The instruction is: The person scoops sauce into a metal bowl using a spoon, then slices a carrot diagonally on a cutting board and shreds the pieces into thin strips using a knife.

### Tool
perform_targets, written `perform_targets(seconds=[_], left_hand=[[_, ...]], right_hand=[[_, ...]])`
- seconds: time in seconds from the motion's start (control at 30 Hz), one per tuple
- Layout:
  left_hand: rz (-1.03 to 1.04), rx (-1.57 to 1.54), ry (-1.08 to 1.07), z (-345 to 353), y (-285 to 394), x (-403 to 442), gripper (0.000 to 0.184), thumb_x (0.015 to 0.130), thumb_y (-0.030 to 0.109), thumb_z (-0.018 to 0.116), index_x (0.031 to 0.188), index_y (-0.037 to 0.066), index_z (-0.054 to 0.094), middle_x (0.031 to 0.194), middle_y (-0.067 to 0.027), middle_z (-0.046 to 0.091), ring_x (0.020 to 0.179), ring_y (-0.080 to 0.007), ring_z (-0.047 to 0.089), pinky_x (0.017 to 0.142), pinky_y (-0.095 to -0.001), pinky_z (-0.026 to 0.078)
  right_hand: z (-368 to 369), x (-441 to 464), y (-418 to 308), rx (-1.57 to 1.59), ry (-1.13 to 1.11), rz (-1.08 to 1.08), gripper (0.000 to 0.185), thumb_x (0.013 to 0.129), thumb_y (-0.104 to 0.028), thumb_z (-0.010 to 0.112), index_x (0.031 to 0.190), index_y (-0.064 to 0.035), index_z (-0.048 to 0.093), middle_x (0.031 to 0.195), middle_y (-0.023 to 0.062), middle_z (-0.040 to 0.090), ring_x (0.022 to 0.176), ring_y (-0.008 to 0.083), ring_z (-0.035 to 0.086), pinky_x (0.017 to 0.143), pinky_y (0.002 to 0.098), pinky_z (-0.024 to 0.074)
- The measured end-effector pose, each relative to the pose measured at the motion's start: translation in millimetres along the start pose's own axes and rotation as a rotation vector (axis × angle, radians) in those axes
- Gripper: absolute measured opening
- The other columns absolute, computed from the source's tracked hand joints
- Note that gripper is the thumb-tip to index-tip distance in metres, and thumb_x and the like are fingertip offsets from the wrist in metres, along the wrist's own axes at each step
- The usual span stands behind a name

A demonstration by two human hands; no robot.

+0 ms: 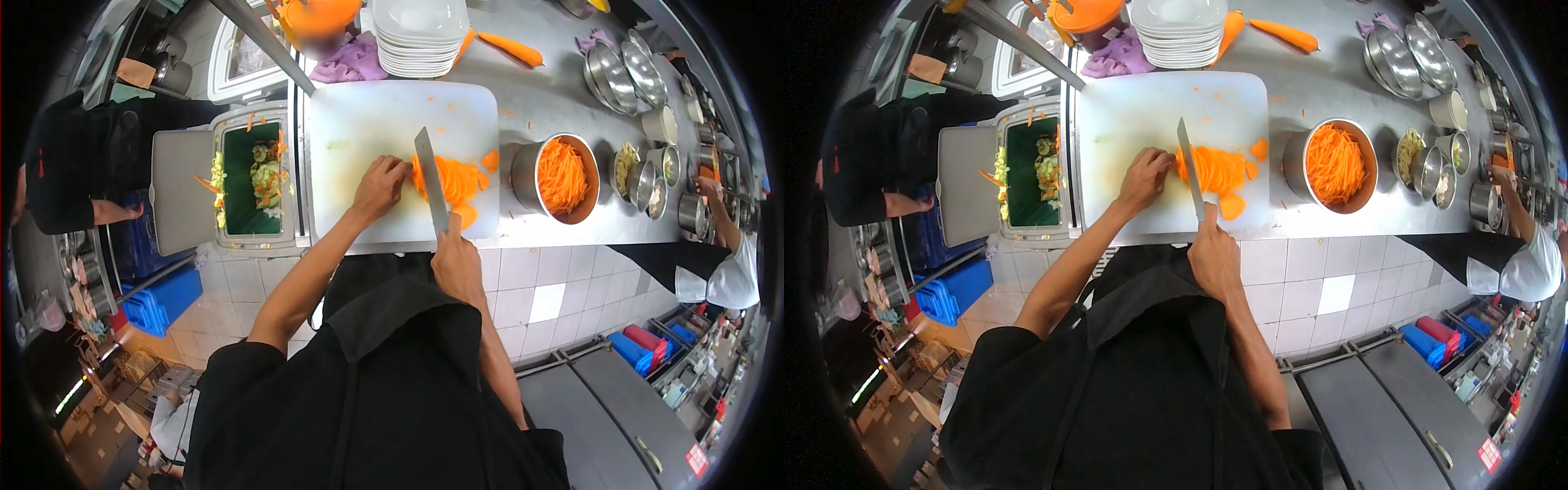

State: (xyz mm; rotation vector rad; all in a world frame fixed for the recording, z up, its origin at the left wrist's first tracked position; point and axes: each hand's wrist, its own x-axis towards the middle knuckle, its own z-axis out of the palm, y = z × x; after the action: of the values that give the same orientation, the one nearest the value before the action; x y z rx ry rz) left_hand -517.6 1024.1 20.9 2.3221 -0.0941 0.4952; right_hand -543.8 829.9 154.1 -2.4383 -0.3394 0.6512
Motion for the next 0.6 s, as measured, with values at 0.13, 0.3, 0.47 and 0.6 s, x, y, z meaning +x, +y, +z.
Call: perform_targets(seconds=[0.13, 0.3, 0.47, 0.6], left_hand=[[-0.001, 0.001, -0.008, -0.2, 0.4, -0.4, 0.017, 0.084, 0.0, 0.063, 0.1, 0.006, 0.063, 0.091, -0.0096, 0.061, 0.088, -0.029, 0.059, 0.077, -0.0398, 0.05], [0.002, 0.006, -0.006, -1.3, 1.6, 0.4, 0.016, 0.085, 0.001, 0.063, 0.1, 0.006, 0.062, 0.092, -0.0099, 0.061, 0.088, -0.0291, 0.06, 0.078, -0.0397, 0.05], [0.017, 0.027, 0.016, -0.1, 2.8, 0.8, 0.015, 0.084, 0.002, 0.064, 0.099, 0.006, 0.062, 0.092, -0.01, 0.061, 0.089, -0.0292, 0.06, 0.078, -0.0398, 0.05], [0.007, 0.02, 0.035, -0.5, 3.5, 0.3, 0.016, 0.084, 0.003, 0.065, 0.099, 0.006, 0.062, 0.093, -0.0099, 0.061, 0.088, -0.0295, 0.059, 0.077, -0.0396, 0.05]], right_hand=[[-4.9, 0.7, -3.8, 0.002, -0.006, -0.018, 0.029, 0.095, -0.006, 0.049, 0.121, -0.0013, 0.036, 0.073, 0.0324, 0.061, 0.072, 0.0528, 0.059, 0.063, 0.0596, 0.0439], [-3.0, -0.4, 1.5, -0.015, -0.042, -0.031, 0.029, 0.095, -0.006, 0.049, 0.121, -0.0005, 0.036, 0.073, 0.0328, 0.061, 0.072, 0.0527, 0.059, 0.064, 0.0595, 0.0438], [-2.2, -2.3, 5.4, -0.011, -0.033, 0.015, 0.027, 0.095, -0.006, 0.048, 0.119, -0.0021, 0.036, 0.073, 0.0328, 0.061, 0.073, 0.053, 0.059, 0.064, 0.0604, 0.0427], [-1.5, -4.2, 3.6, -0.024, -0.047, 0.036, 0.026, 0.095, -0.006, 0.048, 0.118, -0.0027, 0.036, 0.073, 0.0325, 0.061, 0.073, 0.0531, 0.059, 0.065, 0.0606, 0.0425]])
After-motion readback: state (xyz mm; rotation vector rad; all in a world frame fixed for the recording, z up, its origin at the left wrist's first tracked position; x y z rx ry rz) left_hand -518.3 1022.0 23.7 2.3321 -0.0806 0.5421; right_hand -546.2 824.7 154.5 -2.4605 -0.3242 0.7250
